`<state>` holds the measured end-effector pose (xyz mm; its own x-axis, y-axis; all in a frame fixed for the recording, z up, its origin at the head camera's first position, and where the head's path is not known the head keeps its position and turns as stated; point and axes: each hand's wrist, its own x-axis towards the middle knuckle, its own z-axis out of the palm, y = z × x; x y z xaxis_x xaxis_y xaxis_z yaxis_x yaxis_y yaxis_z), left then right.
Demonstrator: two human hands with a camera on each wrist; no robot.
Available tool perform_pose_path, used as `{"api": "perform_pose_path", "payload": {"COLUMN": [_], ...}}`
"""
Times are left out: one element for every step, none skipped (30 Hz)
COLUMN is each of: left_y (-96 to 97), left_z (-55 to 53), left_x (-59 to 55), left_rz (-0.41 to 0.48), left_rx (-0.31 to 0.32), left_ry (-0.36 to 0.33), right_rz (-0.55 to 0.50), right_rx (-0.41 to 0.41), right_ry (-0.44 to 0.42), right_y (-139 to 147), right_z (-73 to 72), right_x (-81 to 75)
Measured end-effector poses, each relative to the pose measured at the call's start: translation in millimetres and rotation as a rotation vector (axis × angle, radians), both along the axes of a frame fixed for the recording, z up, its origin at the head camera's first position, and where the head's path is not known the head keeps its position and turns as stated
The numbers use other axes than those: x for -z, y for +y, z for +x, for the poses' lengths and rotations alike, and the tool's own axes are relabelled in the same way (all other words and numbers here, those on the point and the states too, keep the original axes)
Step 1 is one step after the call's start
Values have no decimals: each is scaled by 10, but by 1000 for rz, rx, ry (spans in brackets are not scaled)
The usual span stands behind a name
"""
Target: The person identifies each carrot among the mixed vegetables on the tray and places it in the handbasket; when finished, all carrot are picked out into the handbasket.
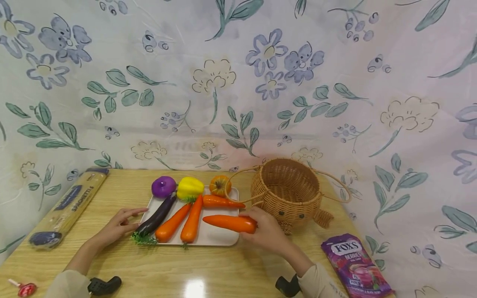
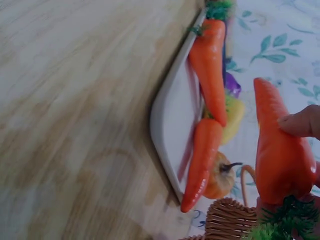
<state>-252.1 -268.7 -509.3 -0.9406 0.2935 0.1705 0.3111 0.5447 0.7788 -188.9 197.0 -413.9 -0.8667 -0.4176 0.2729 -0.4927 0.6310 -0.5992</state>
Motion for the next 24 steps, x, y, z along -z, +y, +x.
{"api": "perform_pose_path", "payload": {"left_y": [2, 4, 5, 3, 0, -3, -6, -9, -11, -14, -14, -15, -15, -14, -14, -14, -14, -14, -14, -14, -14, -14, -14, -13], "left_z": [-2, -4, -7, -10, -12, -15, -17, -19, -20, -20, -20, -21, -22, -22, -22, -22, -21, -21, -20, -18, -17, -17, -16, -16], "left_x": [5, 12, 21, 22, 22, 23, 24, 22, 17, 10, 10, 11, 11, 11, 11, 12, 11, 11, 11, 11, 11, 11, 11, 13], "left_rz": [1, 0, -2, -3, -5, -7, -10, -14, -15, -15, -15, -15, -15, -13, -13, -13, -13, -13, -13, -13, -14, -13, -12, -13], "left_rx": [0, -2, -2, 0, 1, -2, -4, -5, -5, -5, -7, -9, -9, -9, -8, -6, -5, -4, -3, -2, -2, -1, 0, -1], "left_ry": [4, 5, 8, 9, 8, 7, 5, 2, 1, -2, -7, -11, -13, -14, -14, -12, -8, -6, -4, -2, 1, 2, 3, 6], "right_rz": [-14, -28, -39, -48, -51, -55, -57, -57, -57, -52, -51, -53, -51, -46, -38, -33, -33, -31, -28, -31, -30, -31, -28, -26], "right_rx": [-8, -13, -21, -25, -28, -34, -35, -37, -37, -37, -40, -42, -43, -44, -45, -45, -47, -49, -48, -48, -45, -40, -35, -28], "right_ry": [-10, -20, -21, -28, -30, -32, -32, -32, -36, -37, -35, -35, -32, -26, -20, -17, -14, -11, -8, -12, -15, -16, -15, -18], "right_y": [10, 18, 26, 33, 40, 49, 58, 67, 77, 87, 98, 108, 118, 129, 141, 151, 162, 172, 182, 192, 203, 211, 221, 232], "right_z": [-7, -14, -20, -25, -29, -35, -40, -45, -51, -58, -65, -73, -80, -89, -102, -110, -119, -128, -136, -143, -149, -152, -158, -163], "right_x": [-12, -24, -38, -57, -75, -93, -114, -136, -158, -177, -191, -205, -217, -224, -226, -232, -239, -246, -255, -266, -279, -299, -315, -333]}}
